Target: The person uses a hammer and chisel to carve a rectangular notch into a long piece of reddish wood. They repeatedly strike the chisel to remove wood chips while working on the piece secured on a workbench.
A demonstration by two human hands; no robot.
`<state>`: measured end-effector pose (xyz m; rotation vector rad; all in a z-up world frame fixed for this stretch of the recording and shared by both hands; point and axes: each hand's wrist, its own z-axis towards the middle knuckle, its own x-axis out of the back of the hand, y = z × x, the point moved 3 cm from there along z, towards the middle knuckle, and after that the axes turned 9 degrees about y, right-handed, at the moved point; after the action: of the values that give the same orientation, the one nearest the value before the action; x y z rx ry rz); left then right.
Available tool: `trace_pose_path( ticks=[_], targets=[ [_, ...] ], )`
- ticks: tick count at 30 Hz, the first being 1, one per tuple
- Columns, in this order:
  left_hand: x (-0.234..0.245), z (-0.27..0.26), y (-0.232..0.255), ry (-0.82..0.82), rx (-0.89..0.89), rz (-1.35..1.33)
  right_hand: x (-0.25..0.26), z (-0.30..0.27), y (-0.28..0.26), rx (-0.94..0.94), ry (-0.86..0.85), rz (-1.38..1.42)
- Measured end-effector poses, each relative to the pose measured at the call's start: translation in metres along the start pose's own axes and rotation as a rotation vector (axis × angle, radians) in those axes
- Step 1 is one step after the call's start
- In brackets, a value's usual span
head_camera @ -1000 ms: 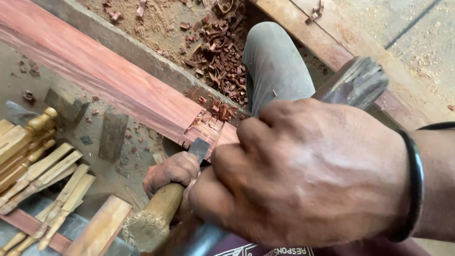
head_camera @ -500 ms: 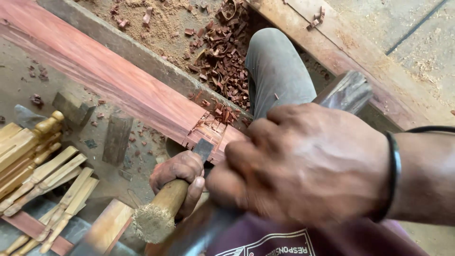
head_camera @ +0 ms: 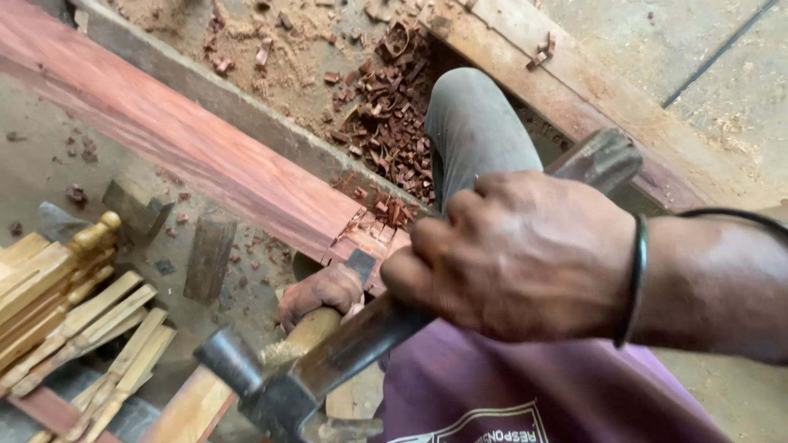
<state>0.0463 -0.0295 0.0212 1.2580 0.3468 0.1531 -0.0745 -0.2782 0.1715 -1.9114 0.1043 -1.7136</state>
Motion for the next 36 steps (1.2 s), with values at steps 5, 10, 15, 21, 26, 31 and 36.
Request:
trace_pose_path(
  ticks=[5, 10, 15, 21, 26, 31, 36],
  targets=[
    [-0.040, 0.009, 0.041, 0.186, 0.113, 0.185, 0.017, -0.009, -0.017, 0.132, 0.300, 0.003],
    [-0.038, -0.002, 0.026, 0.374, 0.131, 0.225, -0.002, -0.006, -0.011, 0.179, 0.385, 0.027],
    [-0.042, -0.005, -0.002, 0.379, 0.154, 0.084, -0.004, -0.007, -0.004, 0.017, 0.002, -0.021],
    [-0.052, 0.021, 0.042, 0.477, 0.114, 0.171, 0.022, -0.013, -0.013, 0.127, 0.350, 0.065],
    [-0.039, 0.002, 0.043, 0.409, 0.112, 0.144, 0.019, -0.006, -0.009, 0.114, 0.349, 0.064],
    [-0.052, 0.019, 0.054, 0.396, 0.132, 0.146, 0.012, -0.008, -0.005, 0.116, 0.313, 0.080],
    [-0.044, 0.017, 0.056, 0.404, 0.162, 0.173, 0.015, -0.006, -0.002, 0.045, 0.192, 0.008]
  ],
)
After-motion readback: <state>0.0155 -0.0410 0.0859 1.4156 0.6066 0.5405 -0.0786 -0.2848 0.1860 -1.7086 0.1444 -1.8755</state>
